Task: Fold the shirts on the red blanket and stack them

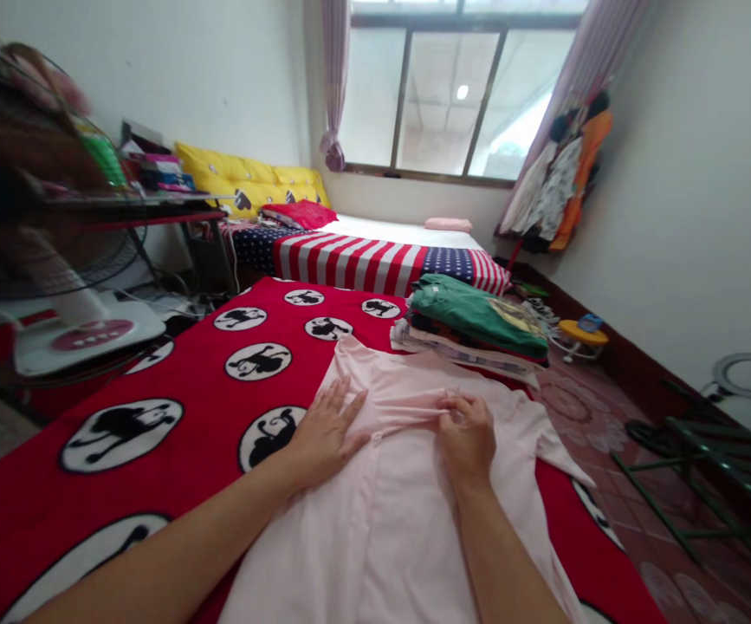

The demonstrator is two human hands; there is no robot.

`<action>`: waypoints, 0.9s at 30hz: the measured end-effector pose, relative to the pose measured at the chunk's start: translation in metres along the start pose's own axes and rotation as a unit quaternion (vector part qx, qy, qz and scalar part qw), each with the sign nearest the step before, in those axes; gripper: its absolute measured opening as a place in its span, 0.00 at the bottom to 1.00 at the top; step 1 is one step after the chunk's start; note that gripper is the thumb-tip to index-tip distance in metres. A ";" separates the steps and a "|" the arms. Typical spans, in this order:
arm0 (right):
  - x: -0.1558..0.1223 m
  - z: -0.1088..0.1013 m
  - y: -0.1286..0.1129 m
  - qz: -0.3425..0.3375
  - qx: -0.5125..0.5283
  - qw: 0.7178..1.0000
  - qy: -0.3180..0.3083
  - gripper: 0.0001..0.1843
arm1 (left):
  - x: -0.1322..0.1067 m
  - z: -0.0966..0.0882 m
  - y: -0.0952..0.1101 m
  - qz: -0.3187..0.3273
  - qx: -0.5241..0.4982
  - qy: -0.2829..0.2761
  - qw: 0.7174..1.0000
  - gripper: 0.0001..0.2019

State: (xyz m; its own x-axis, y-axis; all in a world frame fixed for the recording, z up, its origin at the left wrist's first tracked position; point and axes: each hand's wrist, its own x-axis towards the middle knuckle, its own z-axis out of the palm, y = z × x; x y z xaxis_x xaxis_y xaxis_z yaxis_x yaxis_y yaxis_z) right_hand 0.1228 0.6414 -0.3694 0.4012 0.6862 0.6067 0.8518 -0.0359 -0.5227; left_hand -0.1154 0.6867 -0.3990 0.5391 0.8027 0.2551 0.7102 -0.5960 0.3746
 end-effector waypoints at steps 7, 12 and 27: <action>0.014 -0.001 -0.035 -0.066 0.080 0.994 -0.038 0.11 | -0.002 0.004 0.000 0.002 -0.032 0.019 0.999 0.35; 0.052 0.045 -0.087 -0.155 0.067 0.966 -0.195 0.10 | -0.003 0.004 0.001 -0.006 -0.058 0.028 0.998 0.35; 0.122 0.178 -0.106 -0.068 0.136 0.955 -0.254 0.23 | -0.005 -0.001 0.006 -0.063 -0.110 0.038 0.991 0.43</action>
State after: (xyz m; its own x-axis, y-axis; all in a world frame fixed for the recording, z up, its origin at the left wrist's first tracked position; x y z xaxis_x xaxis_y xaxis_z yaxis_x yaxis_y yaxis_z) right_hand 0.0215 0.8578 -0.3465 0.0179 0.9377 0.3471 0.7374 0.2221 -0.6379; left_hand -0.1145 0.6793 -0.3972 0.4106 0.8745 0.2581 0.6492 -0.4792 0.5907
